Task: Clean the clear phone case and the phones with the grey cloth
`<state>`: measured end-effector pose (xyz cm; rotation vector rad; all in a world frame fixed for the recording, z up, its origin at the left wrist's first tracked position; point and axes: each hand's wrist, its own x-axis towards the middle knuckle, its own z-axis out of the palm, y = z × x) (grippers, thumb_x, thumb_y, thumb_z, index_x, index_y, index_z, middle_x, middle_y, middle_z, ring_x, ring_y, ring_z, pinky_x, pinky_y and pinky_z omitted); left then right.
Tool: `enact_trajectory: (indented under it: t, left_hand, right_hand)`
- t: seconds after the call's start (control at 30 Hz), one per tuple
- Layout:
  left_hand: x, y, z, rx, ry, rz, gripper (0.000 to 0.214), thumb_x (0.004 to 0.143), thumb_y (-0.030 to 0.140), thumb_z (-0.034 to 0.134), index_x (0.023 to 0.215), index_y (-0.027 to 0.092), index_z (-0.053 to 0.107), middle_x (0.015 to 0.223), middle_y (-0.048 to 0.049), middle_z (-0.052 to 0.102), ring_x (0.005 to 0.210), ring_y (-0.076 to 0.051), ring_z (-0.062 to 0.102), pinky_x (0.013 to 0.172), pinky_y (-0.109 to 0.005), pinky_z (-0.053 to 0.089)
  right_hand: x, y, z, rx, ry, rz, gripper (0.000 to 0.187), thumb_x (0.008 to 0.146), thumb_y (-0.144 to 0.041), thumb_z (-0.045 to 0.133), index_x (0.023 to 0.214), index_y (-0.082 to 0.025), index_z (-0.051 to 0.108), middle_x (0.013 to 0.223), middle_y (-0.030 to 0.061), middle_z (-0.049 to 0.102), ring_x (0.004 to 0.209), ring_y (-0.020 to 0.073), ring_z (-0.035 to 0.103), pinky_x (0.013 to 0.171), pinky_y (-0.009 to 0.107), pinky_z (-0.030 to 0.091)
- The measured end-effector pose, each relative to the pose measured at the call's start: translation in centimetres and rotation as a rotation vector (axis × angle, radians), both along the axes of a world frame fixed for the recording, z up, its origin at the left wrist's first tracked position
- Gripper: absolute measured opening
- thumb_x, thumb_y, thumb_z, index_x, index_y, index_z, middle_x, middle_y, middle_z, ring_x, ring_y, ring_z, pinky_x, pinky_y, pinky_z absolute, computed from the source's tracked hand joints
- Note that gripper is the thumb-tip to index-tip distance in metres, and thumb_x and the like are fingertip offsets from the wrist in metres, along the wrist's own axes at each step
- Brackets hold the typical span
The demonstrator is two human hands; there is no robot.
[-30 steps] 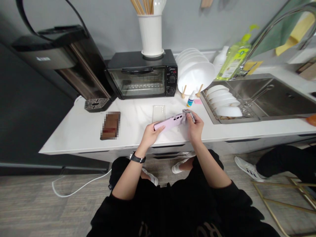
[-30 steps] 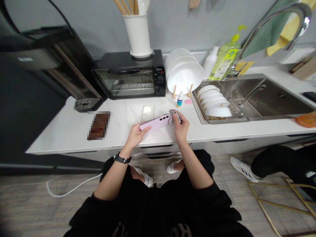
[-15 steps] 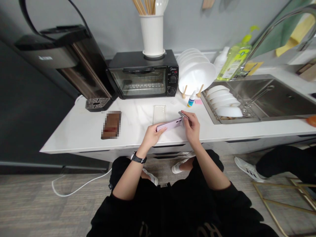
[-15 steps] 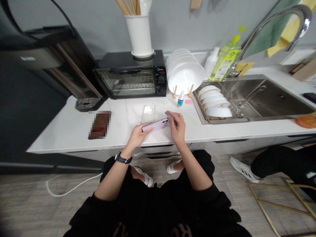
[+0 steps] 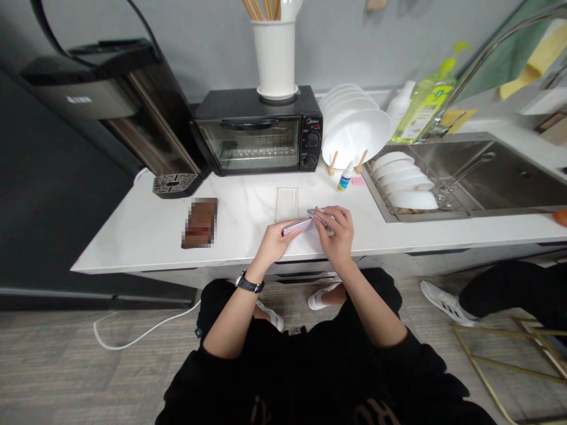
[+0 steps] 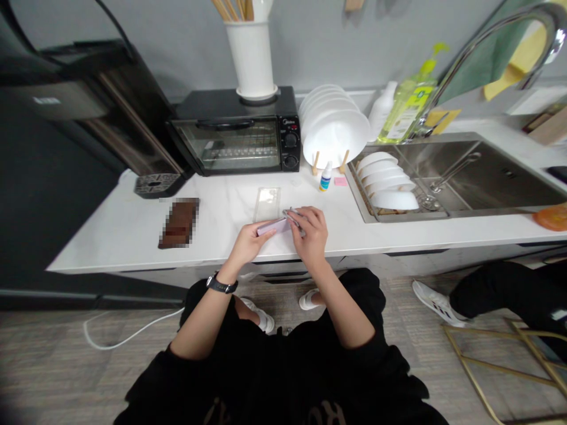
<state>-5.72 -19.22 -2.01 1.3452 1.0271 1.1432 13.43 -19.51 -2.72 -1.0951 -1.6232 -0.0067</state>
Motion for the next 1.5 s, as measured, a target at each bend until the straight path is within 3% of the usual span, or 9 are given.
enact_trajectory:
  t: [0.1, 0.27, 0.53, 0.83, 0.97, 1.17, 1.3, 1.4, 1.5]
  left_hand:
    - [-0.1, 0.0, -0.4, 0.015, 0.096, 0.039, 0.006, 0.080, 0.023, 0.079, 0.079, 0.018, 0.080, 0.075, -0.0011, 0.075, 0.078, -0.022, 0.067, 0.082, -0.033, 0.054]
    - [-0.4, 0.1, -0.7, 0.051, 0.232, 0.076, 0.017, 0.079, 0.013, 0.067, 0.062, 0.016, 0.068, 0.059, 0.0033, 0.060, 0.061, -0.014, 0.051, 0.062, -0.026, 0.041]
    - [0.1, -0.2, 0.0, 0.068, 0.073, -0.037, 0.033, 0.089, 0.039, 0.079, 0.116, 0.021, 0.085, 0.121, -0.0058, 0.083, 0.113, -0.030, 0.075, 0.109, -0.040, 0.055]
    - [0.0, 0.2, -0.4, 0.098, 0.143, -0.049, 0.039, 0.090, 0.037, 0.075, 0.122, 0.015, 0.081, 0.126, -0.0085, 0.081, 0.114, -0.029, 0.075, 0.107, -0.039, 0.057]
    - [0.0, 0.3, -0.5, 0.125, 0.166, -0.003, 0.022, 0.087, 0.034, 0.073, 0.097, 0.016, 0.081, 0.096, -0.0039, 0.083, 0.085, -0.020, 0.072, 0.084, -0.029, 0.058]
    - [-0.4, 0.3, -0.9, 0.093, 0.305, 0.063, 0.027, 0.079, 0.014, 0.061, 0.055, 0.018, 0.050, 0.052, 0.0055, 0.046, 0.052, -0.009, 0.038, 0.051, -0.023, 0.029]
    - [-0.3, 0.2, -0.6, 0.115, 0.284, 0.050, 0.020, 0.083, 0.022, 0.067, 0.065, 0.016, 0.064, 0.057, 0.0037, 0.059, 0.056, -0.011, 0.049, 0.055, -0.023, 0.037]
    - [0.0, 0.2, -0.5, 0.131, 0.195, 0.005, 0.023, 0.087, 0.034, 0.074, 0.098, 0.015, 0.082, 0.095, -0.0036, 0.083, 0.084, -0.020, 0.072, 0.081, -0.029, 0.057]
    - [0.0, 0.2, -0.6, 0.114, 0.155, -0.042, 0.040, 0.090, 0.040, 0.075, 0.122, 0.017, 0.082, 0.126, -0.0084, 0.082, 0.111, -0.027, 0.076, 0.105, -0.037, 0.057]
  right_hand:
    - [-2.5, -1.0, 0.1, -0.004, -0.086, 0.124, 0.028, 0.104, -0.029, 0.063, 0.124, -0.035, 0.081, 0.112, 0.0044, 0.081, 0.119, 0.0296, 0.067, 0.103, 0.055, 0.061]
    - [-4.3, -1.7, -0.1, 0.000, -0.135, 0.223, 0.035, 0.105, -0.024, 0.061, 0.135, -0.034, 0.076, 0.121, 0.0041, 0.081, 0.126, 0.0286, 0.065, 0.108, 0.053, 0.059]
    - [1.7, -0.1, -1.3, 0.005, -0.093, 0.001, 0.039, 0.105, -0.022, 0.058, 0.138, -0.035, 0.073, 0.127, 0.0054, 0.079, 0.127, 0.0325, 0.062, 0.108, 0.060, 0.056]
    - [1.5, -0.2, -0.3, 0.090, -0.209, -0.086, 0.041, 0.103, -0.010, 0.054, 0.135, -0.026, 0.074, 0.134, 0.0023, 0.079, 0.130, 0.0315, 0.062, 0.108, 0.056, 0.057]
    - [-1.4, -1.2, 0.1, 0.100, -0.239, 0.020, 0.044, 0.100, -0.007, 0.058, 0.137, -0.027, 0.073, 0.134, 0.0018, 0.079, 0.134, 0.0302, 0.061, 0.111, 0.053, 0.055]
    - [-4.5, -2.2, 0.4, 0.103, -0.286, 0.124, 0.043, 0.102, -0.011, 0.061, 0.141, -0.027, 0.071, 0.137, 0.0012, 0.078, 0.133, 0.0292, 0.062, 0.110, 0.051, 0.054]
    - [-3.1, -1.7, 0.2, 0.098, -0.306, 0.092, 0.042, 0.103, -0.012, 0.061, 0.139, -0.030, 0.072, 0.135, -0.0001, 0.079, 0.132, 0.0289, 0.063, 0.110, 0.051, 0.054]
    - [-0.7, -0.9, -0.1, 0.122, -0.275, 0.028, 0.043, 0.102, -0.009, 0.059, 0.139, -0.028, 0.072, 0.135, 0.0010, 0.079, 0.132, 0.0295, 0.061, 0.110, 0.052, 0.054]
    - [1.7, -0.1, -0.4, 0.116, -0.256, -0.044, 0.043, 0.103, -0.010, 0.059, 0.139, -0.028, 0.071, 0.136, 0.0025, 0.078, 0.133, 0.0306, 0.059, 0.109, 0.054, 0.054]
